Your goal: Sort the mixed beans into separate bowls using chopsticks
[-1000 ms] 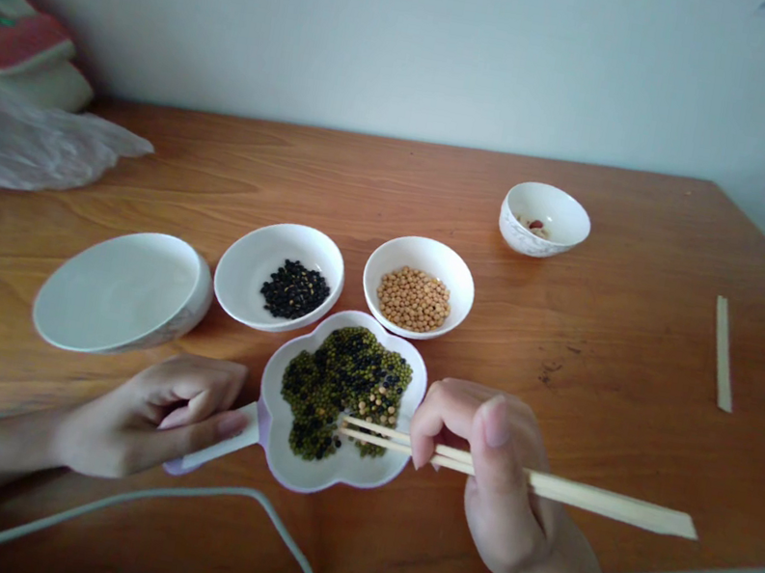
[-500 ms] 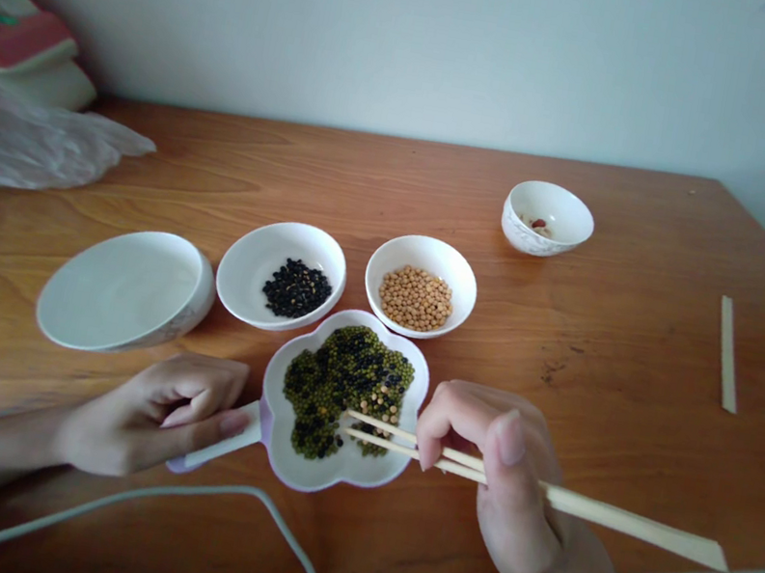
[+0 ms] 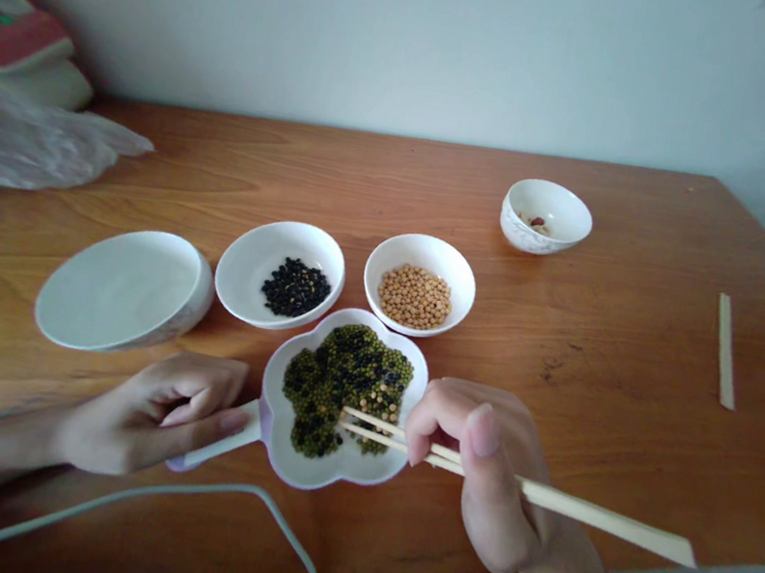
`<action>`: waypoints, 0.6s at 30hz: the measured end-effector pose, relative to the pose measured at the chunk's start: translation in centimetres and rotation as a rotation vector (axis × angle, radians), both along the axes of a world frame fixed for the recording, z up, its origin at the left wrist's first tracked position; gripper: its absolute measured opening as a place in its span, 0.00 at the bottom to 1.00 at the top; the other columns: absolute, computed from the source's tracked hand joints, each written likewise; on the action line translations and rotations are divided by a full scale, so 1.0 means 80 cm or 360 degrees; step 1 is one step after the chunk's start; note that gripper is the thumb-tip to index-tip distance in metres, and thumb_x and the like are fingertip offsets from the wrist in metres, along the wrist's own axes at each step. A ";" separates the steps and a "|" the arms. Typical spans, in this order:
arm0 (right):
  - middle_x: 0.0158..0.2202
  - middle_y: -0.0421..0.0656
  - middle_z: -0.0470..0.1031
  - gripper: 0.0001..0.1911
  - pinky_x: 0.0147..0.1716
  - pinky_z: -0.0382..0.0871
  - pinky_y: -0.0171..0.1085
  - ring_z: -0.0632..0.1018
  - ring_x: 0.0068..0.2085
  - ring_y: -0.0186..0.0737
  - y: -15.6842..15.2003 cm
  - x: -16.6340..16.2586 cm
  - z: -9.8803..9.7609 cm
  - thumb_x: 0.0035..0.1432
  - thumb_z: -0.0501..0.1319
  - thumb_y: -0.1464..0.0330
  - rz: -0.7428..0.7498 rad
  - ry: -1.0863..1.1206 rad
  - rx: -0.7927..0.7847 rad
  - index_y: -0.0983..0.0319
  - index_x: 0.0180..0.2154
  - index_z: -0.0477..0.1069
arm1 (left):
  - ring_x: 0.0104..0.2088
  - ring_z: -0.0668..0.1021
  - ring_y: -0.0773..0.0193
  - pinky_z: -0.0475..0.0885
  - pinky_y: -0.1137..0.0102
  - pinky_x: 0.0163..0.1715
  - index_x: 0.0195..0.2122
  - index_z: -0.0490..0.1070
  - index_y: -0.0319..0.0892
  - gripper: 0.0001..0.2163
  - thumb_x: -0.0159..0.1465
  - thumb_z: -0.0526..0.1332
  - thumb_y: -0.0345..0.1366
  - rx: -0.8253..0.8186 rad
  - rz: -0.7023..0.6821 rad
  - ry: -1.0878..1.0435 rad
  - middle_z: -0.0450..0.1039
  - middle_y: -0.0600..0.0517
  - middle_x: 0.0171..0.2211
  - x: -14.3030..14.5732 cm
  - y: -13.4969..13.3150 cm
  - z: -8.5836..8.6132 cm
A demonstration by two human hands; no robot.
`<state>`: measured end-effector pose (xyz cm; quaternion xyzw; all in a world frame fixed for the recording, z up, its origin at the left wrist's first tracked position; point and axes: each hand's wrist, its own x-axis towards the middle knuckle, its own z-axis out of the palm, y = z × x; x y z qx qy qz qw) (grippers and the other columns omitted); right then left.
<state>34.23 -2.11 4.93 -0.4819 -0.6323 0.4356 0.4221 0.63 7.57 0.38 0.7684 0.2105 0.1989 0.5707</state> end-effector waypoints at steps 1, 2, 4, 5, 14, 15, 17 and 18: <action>0.27 0.41 0.71 0.36 0.32 0.61 0.38 0.72 0.29 0.38 0.000 0.000 0.000 0.73 0.39 0.46 -0.0001 0.0004 0.0009 0.59 0.28 0.72 | 0.26 0.62 0.71 0.61 0.73 0.27 0.26 0.50 0.43 0.20 0.69 0.59 0.20 0.0001 0.0001 0.0002 0.57 0.59 0.24 0.000 0.000 0.000; 0.27 0.41 0.71 0.36 0.32 0.61 0.38 0.72 0.29 0.37 0.000 0.000 0.000 0.74 0.39 0.46 -0.0001 0.0008 0.0018 0.59 0.28 0.72 | 0.26 0.62 0.71 0.61 0.73 0.27 0.26 0.50 0.43 0.20 0.69 0.59 0.20 0.0002 0.0002 0.0003 0.57 0.59 0.24 0.000 0.000 0.000; 0.26 0.41 0.71 0.35 0.32 0.61 0.38 0.72 0.29 0.37 0.001 0.000 0.000 0.74 0.39 0.47 0.0000 0.0016 0.0033 0.59 0.28 0.72 | 0.26 0.62 0.71 0.61 0.73 0.27 0.26 0.50 0.43 0.20 0.69 0.59 0.20 0.0003 0.0004 0.0004 0.57 0.59 0.24 0.000 0.000 -0.001; 0.26 0.41 0.71 0.35 0.31 0.61 0.39 0.72 0.29 0.37 0.001 0.000 0.000 0.74 0.39 0.47 -0.0005 0.0019 0.0040 0.59 0.28 0.73 | 0.25 0.62 0.71 0.61 0.73 0.27 0.26 0.50 0.43 0.20 0.69 0.59 0.20 0.0006 0.0004 0.0005 0.57 0.59 0.24 0.000 0.001 -0.001; 0.21 0.41 0.70 0.38 0.28 0.61 0.40 0.71 0.25 0.38 0.006 -0.007 0.016 0.73 0.40 0.45 -0.0170 0.0121 0.0060 0.58 0.24 0.73 | 0.25 0.63 0.71 0.61 0.74 0.27 0.26 0.50 0.43 0.20 0.70 0.58 0.21 -0.0027 0.0005 0.0014 0.57 0.59 0.24 0.001 0.001 -0.002; 0.21 0.41 0.69 0.39 0.28 0.61 0.40 0.70 0.25 0.38 0.006 -0.006 0.019 0.72 0.39 0.44 -0.0213 0.0173 0.0054 0.58 0.23 0.74 | 0.25 0.63 0.71 0.61 0.74 0.26 0.26 0.50 0.43 0.20 0.70 0.58 0.21 -0.0038 0.0004 0.0017 0.57 0.58 0.25 0.000 0.001 -0.002; 0.19 0.41 0.68 0.41 0.27 0.61 0.42 0.69 0.24 0.39 0.006 0.000 0.023 0.72 0.37 0.44 -0.0313 0.0284 0.0083 0.57 0.23 0.75 | 0.25 0.63 0.71 0.61 0.74 0.26 0.26 0.50 0.43 0.20 0.70 0.58 0.22 -0.0051 -0.0004 0.0026 0.58 0.58 0.25 0.000 0.001 -0.002; 0.19 0.42 0.67 0.41 0.28 0.60 0.43 0.69 0.23 0.40 0.007 0.004 0.024 0.72 0.37 0.44 -0.0379 0.0333 0.0145 0.57 0.23 0.75 | 0.25 0.63 0.71 0.61 0.74 0.26 0.26 0.50 0.43 0.20 0.70 0.58 0.22 -0.0050 -0.0006 0.0031 0.58 0.58 0.25 -0.001 0.001 -0.002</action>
